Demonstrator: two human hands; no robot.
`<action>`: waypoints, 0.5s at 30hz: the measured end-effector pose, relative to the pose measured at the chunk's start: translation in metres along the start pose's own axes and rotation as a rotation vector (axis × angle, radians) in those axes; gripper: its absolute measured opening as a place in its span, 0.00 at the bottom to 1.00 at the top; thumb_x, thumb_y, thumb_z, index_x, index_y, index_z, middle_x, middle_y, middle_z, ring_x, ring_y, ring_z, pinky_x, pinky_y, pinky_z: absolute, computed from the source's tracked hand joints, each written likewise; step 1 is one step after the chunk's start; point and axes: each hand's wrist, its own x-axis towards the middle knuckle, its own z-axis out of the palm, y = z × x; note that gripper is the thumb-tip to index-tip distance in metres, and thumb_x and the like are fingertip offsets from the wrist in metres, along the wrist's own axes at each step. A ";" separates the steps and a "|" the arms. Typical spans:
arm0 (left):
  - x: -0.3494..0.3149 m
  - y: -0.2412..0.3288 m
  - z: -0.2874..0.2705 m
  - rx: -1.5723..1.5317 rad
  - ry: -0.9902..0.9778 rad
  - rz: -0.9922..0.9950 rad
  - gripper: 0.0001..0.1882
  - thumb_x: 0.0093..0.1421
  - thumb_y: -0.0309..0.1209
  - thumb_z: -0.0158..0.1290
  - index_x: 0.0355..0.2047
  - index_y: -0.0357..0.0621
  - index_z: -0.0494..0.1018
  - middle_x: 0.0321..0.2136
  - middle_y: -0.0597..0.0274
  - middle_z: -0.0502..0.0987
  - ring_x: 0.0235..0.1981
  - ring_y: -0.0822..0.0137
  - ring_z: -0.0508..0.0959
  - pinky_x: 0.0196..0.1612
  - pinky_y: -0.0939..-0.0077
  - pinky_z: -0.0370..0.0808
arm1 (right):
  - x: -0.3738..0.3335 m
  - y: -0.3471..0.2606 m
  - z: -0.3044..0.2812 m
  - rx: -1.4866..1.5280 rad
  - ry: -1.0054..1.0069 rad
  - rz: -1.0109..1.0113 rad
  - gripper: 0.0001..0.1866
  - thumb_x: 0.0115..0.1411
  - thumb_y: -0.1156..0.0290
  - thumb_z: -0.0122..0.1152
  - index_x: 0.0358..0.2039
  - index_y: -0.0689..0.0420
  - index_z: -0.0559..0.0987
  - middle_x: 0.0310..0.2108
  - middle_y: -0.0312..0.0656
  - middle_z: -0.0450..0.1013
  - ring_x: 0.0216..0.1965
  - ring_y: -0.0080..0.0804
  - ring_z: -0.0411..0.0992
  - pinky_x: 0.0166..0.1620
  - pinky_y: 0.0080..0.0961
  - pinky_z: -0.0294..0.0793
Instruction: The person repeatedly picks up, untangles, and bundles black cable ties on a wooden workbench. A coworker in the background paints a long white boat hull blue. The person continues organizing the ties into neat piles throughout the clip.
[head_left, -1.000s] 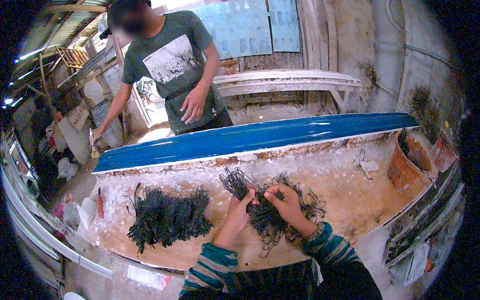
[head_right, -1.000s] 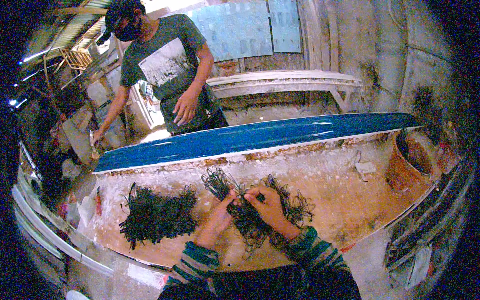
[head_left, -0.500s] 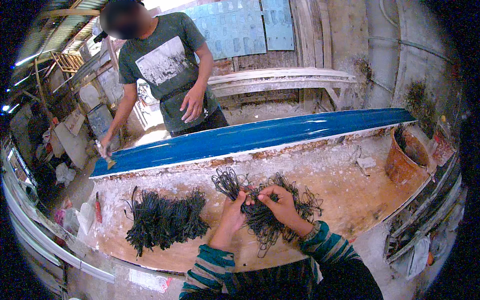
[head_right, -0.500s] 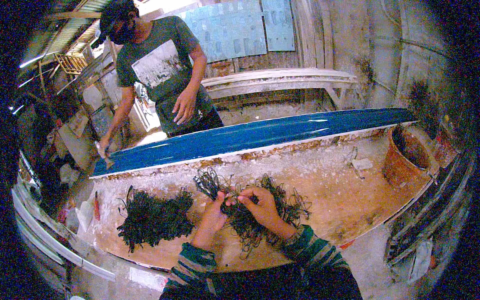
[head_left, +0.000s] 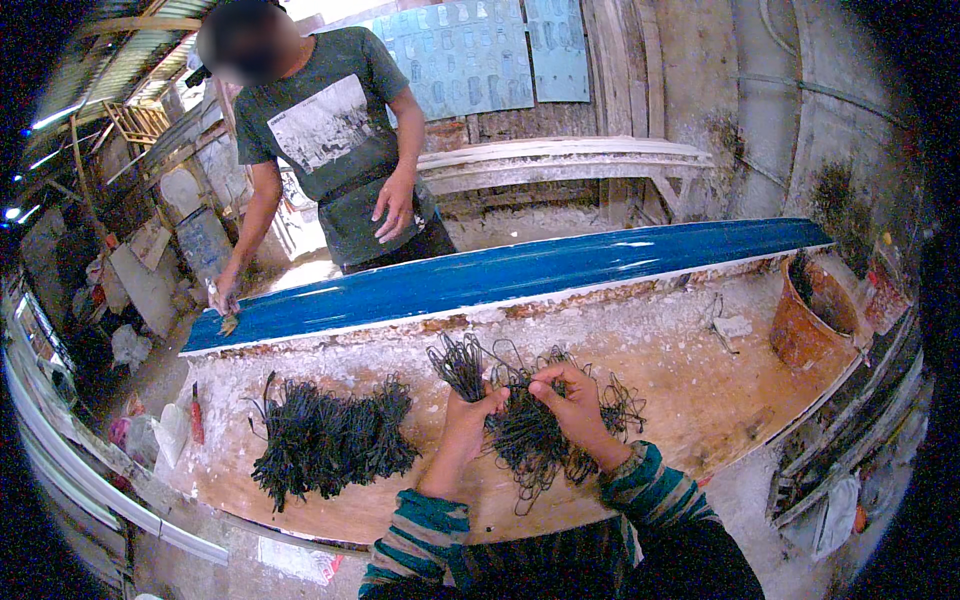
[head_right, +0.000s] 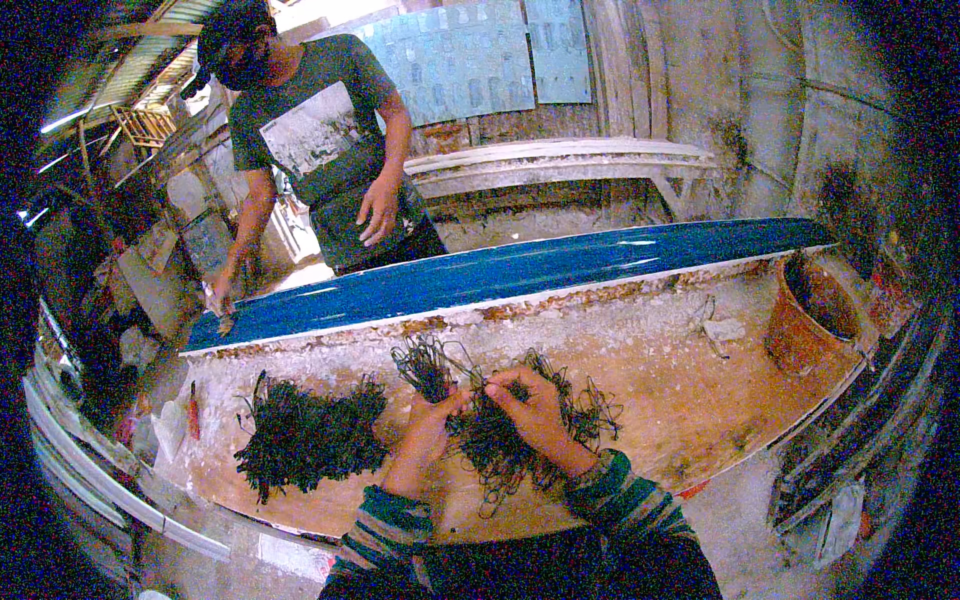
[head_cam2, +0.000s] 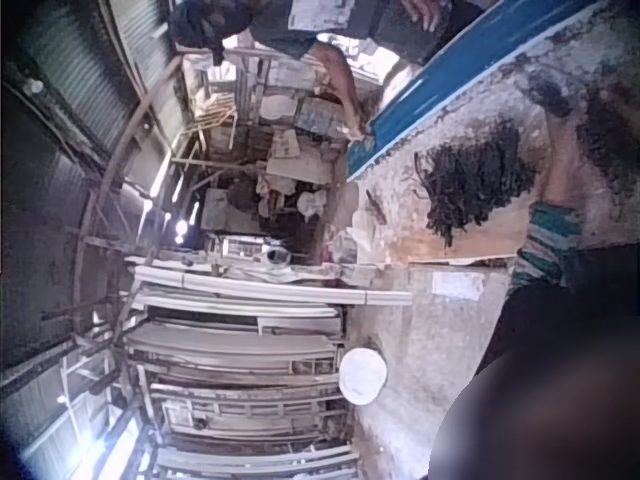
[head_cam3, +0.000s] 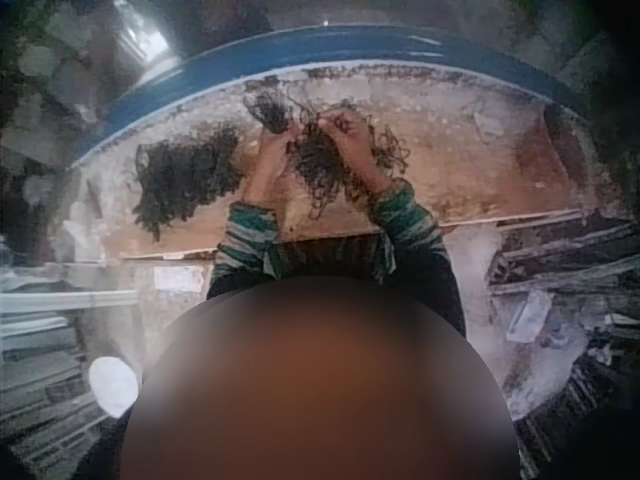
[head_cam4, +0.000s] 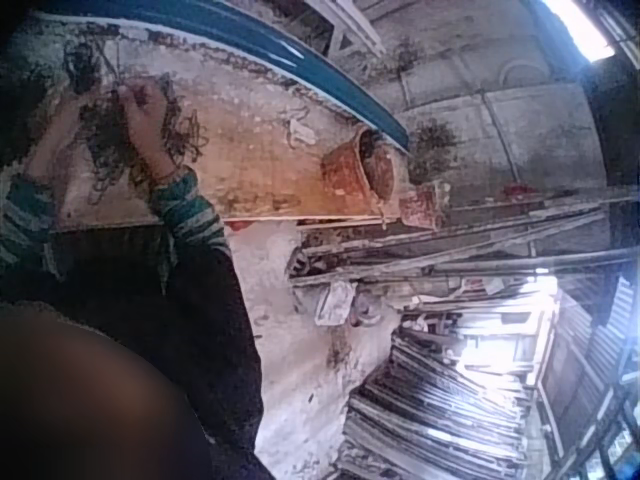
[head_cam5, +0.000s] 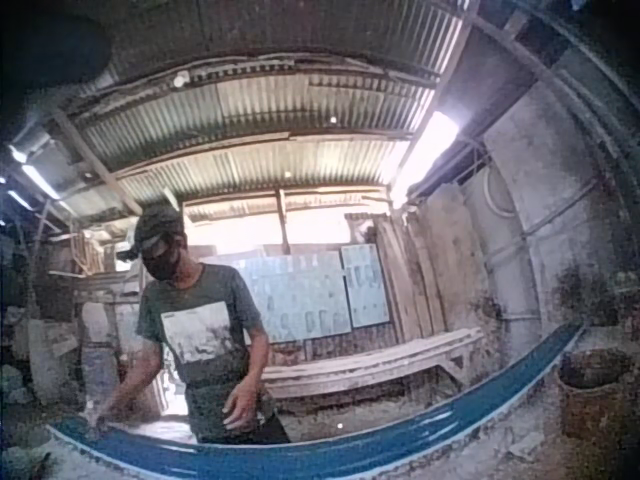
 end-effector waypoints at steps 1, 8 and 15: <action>-0.001 0.001 0.002 0.007 0.024 0.005 0.12 0.46 0.27 0.59 0.30 0.41 0.69 0.20 0.69 0.70 0.19 0.75 0.68 0.24 0.81 0.65 | 0.000 0.000 0.000 0.010 -0.002 -0.004 0.06 0.50 0.73 0.60 0.27 0.59 0.74 0.27 0.33 0.70 0.32 0.19 0.65 0.38 0.17 0.64; -0.003 0.006 0.005 0.001 0.034 -0.065 0.13 0.50 0.36 0.57 0.29 0.39 0.71 0.19 0.68 0.69 0.18 0.76 0.67 0.24 0.81 0.67 | 0.000 0.001 0.003 0.045 -0.001 -0.017 0.05 0.50 0.74 0.61 0.27 0.58 0.74 0.27 0.32 0.70 0.31 0.19 0.66 0.37 0.17 0.65; -0.002 0.002 -0.003 -0.102 -0.011 -0.120 0.12 0.53 0.37 0.54 0.27 0.41 0.69 0.21 0.67 0.70 0.18 0.74 0.67 0.26 0.79 0.69 | 0.001 0.000 0.005 -0.028 0.035 0.051 0.04 0.50 0.74 0.60 0.25 0.59 0.74 0.24 0.32 0.70 0.29 0.18 0.65 0.35 0.17 0.64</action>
